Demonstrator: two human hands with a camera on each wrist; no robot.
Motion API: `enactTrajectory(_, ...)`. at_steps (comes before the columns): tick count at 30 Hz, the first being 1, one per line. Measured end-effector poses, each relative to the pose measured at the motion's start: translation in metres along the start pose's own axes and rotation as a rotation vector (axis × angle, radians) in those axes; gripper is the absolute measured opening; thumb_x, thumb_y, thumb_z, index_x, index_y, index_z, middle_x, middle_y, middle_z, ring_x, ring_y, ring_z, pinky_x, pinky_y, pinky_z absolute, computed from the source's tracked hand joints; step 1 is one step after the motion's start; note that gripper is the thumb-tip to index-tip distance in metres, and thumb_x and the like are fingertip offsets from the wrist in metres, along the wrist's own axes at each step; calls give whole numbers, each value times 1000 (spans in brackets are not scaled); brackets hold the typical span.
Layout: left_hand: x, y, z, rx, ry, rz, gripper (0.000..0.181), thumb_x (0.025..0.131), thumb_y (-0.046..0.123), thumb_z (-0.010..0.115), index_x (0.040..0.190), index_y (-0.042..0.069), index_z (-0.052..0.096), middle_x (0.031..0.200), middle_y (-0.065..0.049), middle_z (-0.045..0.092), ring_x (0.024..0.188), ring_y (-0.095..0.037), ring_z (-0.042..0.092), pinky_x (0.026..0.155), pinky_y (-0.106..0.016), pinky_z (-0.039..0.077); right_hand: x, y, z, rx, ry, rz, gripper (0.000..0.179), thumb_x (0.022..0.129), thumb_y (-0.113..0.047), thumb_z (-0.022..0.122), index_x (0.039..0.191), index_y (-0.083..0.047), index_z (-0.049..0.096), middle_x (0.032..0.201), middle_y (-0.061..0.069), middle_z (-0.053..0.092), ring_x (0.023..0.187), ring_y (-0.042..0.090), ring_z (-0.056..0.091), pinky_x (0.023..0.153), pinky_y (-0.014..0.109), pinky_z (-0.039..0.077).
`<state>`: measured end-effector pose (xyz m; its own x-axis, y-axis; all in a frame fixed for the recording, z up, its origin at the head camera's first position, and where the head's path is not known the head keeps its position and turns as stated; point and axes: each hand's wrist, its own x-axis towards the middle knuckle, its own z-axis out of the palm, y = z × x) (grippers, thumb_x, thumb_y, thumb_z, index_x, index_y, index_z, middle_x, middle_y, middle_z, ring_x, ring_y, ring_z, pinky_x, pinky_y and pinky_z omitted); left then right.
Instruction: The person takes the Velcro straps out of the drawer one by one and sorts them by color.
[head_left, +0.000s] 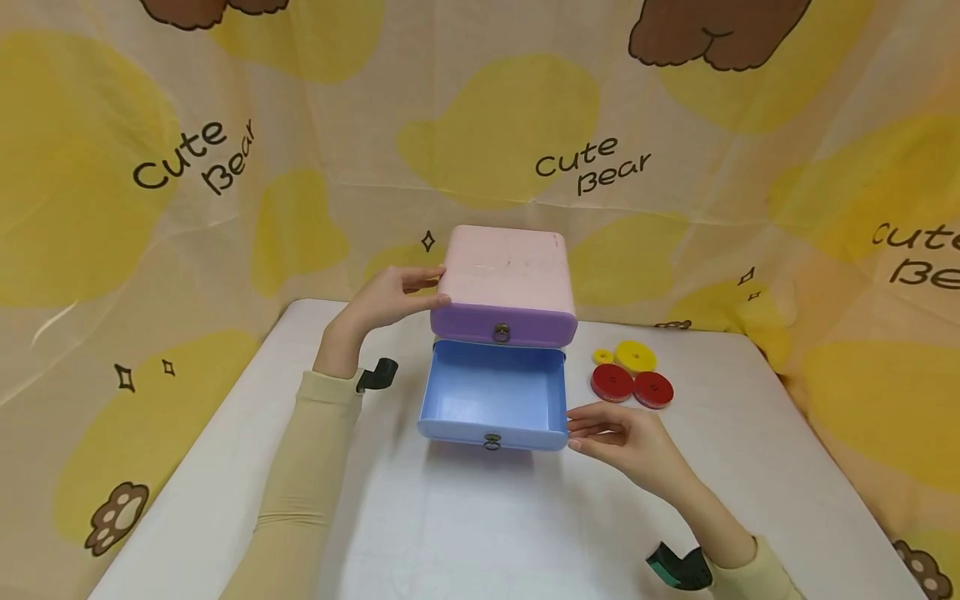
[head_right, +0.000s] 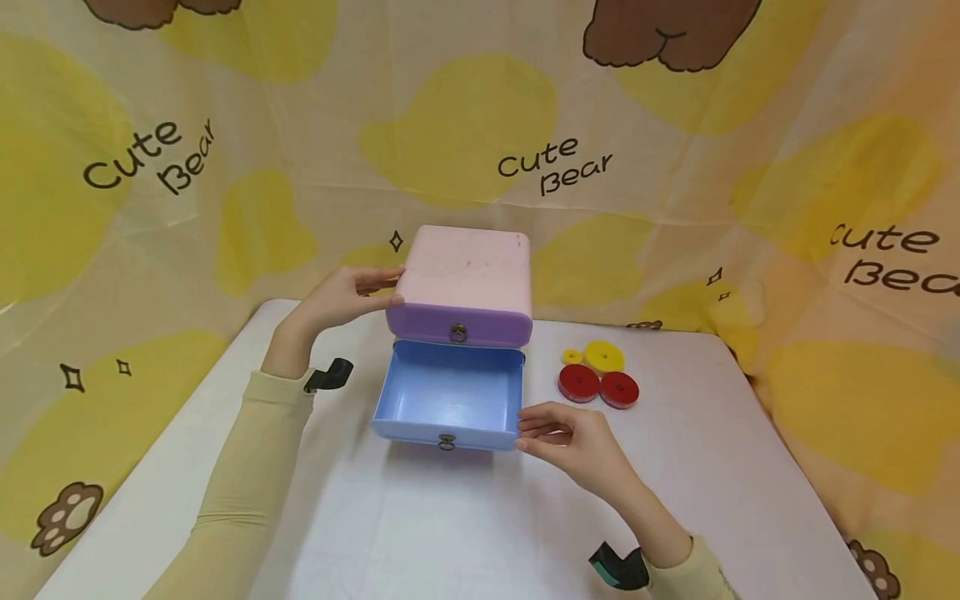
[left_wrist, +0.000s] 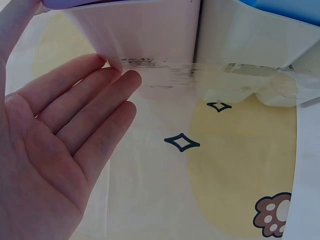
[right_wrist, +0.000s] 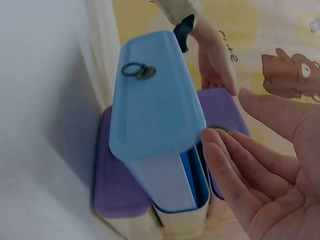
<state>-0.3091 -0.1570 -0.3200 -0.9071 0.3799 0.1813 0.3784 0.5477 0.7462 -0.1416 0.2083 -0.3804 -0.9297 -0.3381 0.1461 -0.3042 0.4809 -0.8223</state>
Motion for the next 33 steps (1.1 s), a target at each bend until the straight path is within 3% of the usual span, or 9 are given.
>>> enactTrajectory(3,0,0,0,-3,0,1,76,72,58,74,135,19,55,136,0,56,125,-23,54,103,-46,43,0,-4,6,-1,-2,-13,40,80,-27,76,112,-4,68,101,3,72,84,7,70,74,22,56)
enactTrajectory(10,0,1,0,11,-1,-10,78,72,61,72,136,21,54,137,0,55,125,-21,54,102,-46,44,-4,-13,10,-21,85,-53,35,79,-26,77,109,-11,70,100,-1,72,84,5,69,72,19,56)
enactTrajectory(20,-1,2,0,10,2,-15,77,73,60,72,136,21,53,137,1,55,124,-20,54,102,-44,44,-4,-12,39,71,-99,-36,35,82,-28,74,109,-6,69,97,1,73,85,7,70,73,21,56)
enactTrajectory(25,0,1,1,6,4,-12,76,73,59,72,136,21,54,136,1,56,124,-19,55,102,-44,44,-1,-8,54,35,-132,-34,33,83,-29,74,109,-11,69,98,3,73,85,5,69,73,19,56)
enactTrajectory(33,0,1,0,12,1,-13,75,74,57,73,137,21,53,137,0,55,124,-21,54,102,-44,44,6,-3,74,20,-145,-5,32,83,-24,74,110,-8,69,98,10,73,84,7,69,73,19,56)
